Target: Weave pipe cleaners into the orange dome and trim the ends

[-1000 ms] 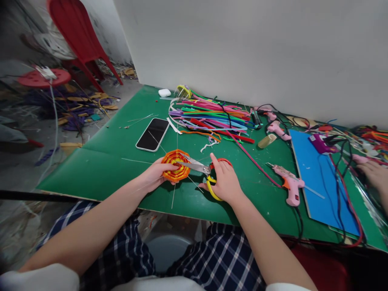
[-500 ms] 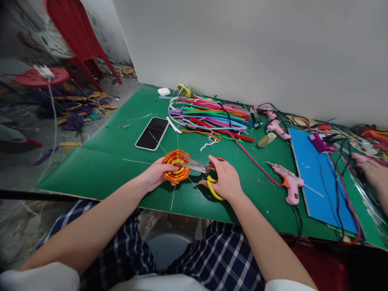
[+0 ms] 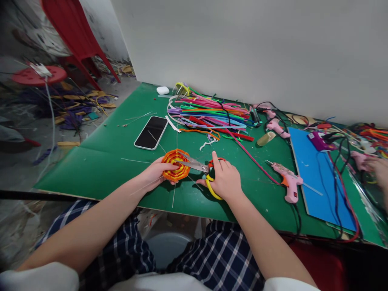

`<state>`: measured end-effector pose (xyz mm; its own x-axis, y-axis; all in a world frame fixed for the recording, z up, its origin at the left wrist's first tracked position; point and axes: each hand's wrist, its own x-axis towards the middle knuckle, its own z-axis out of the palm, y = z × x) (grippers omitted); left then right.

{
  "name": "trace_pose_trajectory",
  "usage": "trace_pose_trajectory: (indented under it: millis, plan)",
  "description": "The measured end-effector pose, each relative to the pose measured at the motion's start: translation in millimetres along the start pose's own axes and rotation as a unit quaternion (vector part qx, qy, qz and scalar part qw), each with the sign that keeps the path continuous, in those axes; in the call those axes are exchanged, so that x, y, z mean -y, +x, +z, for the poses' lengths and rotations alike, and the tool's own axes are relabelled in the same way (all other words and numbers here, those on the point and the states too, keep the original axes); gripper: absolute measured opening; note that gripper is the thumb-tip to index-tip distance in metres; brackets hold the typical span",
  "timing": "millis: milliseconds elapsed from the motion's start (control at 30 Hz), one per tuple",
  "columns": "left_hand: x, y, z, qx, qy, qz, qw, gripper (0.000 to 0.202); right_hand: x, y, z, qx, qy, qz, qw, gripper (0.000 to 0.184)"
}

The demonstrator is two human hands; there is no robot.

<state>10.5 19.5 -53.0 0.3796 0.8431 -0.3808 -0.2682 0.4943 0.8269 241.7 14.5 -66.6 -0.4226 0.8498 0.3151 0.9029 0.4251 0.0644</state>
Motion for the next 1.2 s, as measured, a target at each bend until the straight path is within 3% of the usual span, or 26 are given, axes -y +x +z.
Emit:
trace_pose_trajectory:
  millis: [233,633,1200]
  plan:
    - [0.9,1.5,-1.1,0.003,-0.011,0.001,1.0,0.042,-1.9,0.8,6.2,-0.02,0.008,-0.002,1.0,0.063]
    - [-2.9,0.2,-0.7,0.008,-0.01,-0.018,1.0,0.04,-10.8,4.9,7.3,-0.047,-0.015,-0.116,0.992,0.052]
    - [-3.8,0.6,0.1,0.001,-0.015,-0.021,1.0,0.039,-10.5,7.3,9.8,-0.005,-0.007,-0.101,0.995,0.035]
